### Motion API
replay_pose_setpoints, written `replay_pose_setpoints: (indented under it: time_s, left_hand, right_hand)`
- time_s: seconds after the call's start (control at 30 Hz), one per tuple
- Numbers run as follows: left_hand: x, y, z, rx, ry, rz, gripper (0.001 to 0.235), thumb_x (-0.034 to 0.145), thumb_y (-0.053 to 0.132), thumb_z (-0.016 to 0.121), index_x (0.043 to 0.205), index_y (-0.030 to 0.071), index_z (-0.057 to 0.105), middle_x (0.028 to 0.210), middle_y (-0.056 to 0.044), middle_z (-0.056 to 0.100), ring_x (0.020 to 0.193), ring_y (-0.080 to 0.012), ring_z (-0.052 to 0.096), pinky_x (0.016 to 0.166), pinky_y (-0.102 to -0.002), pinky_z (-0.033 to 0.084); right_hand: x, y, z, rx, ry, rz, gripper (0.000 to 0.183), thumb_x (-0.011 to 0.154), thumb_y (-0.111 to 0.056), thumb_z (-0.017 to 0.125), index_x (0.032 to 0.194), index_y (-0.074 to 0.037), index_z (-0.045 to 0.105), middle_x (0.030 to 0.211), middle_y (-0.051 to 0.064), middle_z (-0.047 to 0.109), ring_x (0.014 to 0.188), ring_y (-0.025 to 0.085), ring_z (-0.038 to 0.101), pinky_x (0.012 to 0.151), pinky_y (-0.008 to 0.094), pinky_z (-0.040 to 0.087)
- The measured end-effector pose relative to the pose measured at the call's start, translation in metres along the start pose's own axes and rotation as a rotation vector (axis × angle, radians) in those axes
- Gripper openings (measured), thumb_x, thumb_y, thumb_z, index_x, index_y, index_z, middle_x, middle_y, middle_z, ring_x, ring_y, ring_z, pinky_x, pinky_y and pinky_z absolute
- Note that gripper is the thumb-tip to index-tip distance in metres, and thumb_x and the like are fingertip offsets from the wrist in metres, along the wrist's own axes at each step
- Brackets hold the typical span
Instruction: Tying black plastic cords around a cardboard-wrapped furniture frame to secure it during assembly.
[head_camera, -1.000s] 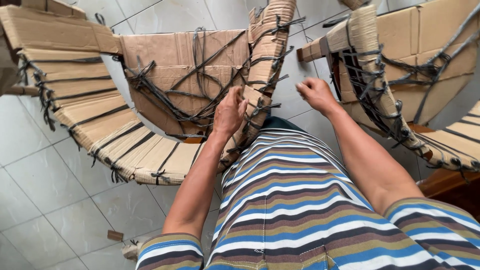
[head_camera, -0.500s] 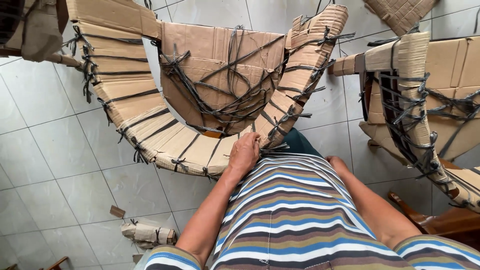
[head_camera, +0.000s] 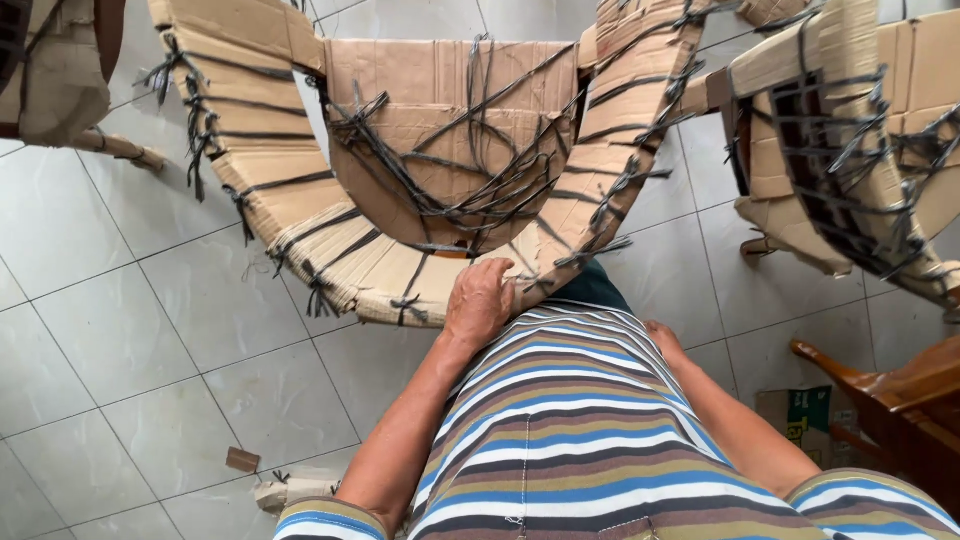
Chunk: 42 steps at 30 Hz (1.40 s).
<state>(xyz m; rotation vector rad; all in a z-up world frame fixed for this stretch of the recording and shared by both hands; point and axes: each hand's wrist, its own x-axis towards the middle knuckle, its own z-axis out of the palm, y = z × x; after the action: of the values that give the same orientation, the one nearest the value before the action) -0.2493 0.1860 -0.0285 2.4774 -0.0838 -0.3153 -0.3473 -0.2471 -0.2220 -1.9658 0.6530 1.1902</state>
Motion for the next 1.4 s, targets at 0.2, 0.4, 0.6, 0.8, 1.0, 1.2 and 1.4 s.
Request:
replay_pose_setpoints:
  time_s: [0.2,0.4,0.6,0.8,1.0,1.2,1.4]
  left_hand:
    - [-0.063,-0.070,-0.014,0.150,0.122,-0.002,0.035,0.092,0.024,0.065,0.127,0.021,0.062,0.109,-0.004,0.071,0.106,-0.0259,0.071,0.115,-0.053,0.035]
    - [-0.064,-0.112,-0.085,0.325,0.531,-0.165,0.042,0.089,0.022,0.074,0.128,0.009,0.063,0.134,-0.017,0.062,0.133,-0.0366,0.053,0.119,-0.057,0.022]
    - [-0.017,-0.184,-0.103,-0.124,0.824,-0.744,0.094,0.085,0.017,0.084,0.156,0.004,0.025,0.158,-0.030,0.031,0.150,-0.0470,0.033,0.125,-0.058,0.024]
    - [0.001,-0.201,-0.086,-0.045,0.785,-0.934,0.093,0.090,0.009,0.077,0.163,0.013,0.019,0.158,-0.025,0.031,0.142,-0.0488,0.043,0.119,-0.061,0.038]
    - [0.008,-0.194,-0.087,0.063,0.811,-0.988,0.088,0.089,0.006,0.067,0.161,0.010,0.017,0.163,-0.023,0.036,0.149,-0.0434,0.040,0.117,-0.052,0.043]
    - [0.013,-0.185,-0.091,0.053,0.842,-1.034,0.087,0.084,0.003,0.074,0.158,0.014,0.031,0.152,-0.021,0.041,0.140,-0.0454,0.046,0.115,-0.056,0.041]
    - [0.014,-0.189,-0.088,0.123,0.880,-1.048,0.085,0.080,0.007,0.077,0.156,0.012,0.037,0.149,-0.020,0.045,0.140,-0.0426,0.048,0.116,-0.052,0.042]
  right_hand:
    - [0.025,0.081,0.079,0.076,0.206,-0.324,0.050,0.108,-0.027,0.050,0.129,0.015,0.064,0.121,0.045,0.064,0.120,0.064,0.054,0.103,0.069,0.043]
    - [-0.046,-0.045,0.062,0.038,0.498,-0.153,0.027,0.101,-0.029,0.068,0.120,-0.012,0.074,0.103,0.015,0.076,0.109,0.036,0.069,0.095,0.049,0.053]
    - [-0.095,-0.204,-0.032,0.436,0.780,-0.653,0.011,0.104,-0.004,0.057,0.114,-0.001,0.060,0.079,0.011,0.065,0.061,0.013,0.062,0.050,0.022,0.050]
    - [-0.132,-0.391,-0.078,0.311,0.609,-1.008,0.018,0.106,0.006,0.059,0.122,0.003,0.065,0.084,0.014,0.066,0.069,0.016,0.065,0.060,0.026,0.056]
    - [-0.094,-0.543,-0.040,-0.290,0.130,-0.521,0.031,0.104,-0.025,0.056,0.131,-0.014,0.067,0.136,0.010,0.066,0.119,0.025,0.063,0.101,0.042,0.051]
    - [0.183,-0.479,0.037,-0.685,-0.010,-0.444,0.040,0.092,-0.048,0.070,0.130,-0.034,0.070,0.123,0.008,0.073,0.123,0.034,0.064,0.106,0.051,0.050]
    - [0.254,-0.427,0.085,-0.891,-0.098,-0.248,0.056,0.095,-0.048,0.061,0.150,-0.036,0.055,0.171,0.000,0.019,0.137,0.046,0.052,0.115,0.060,0.040]
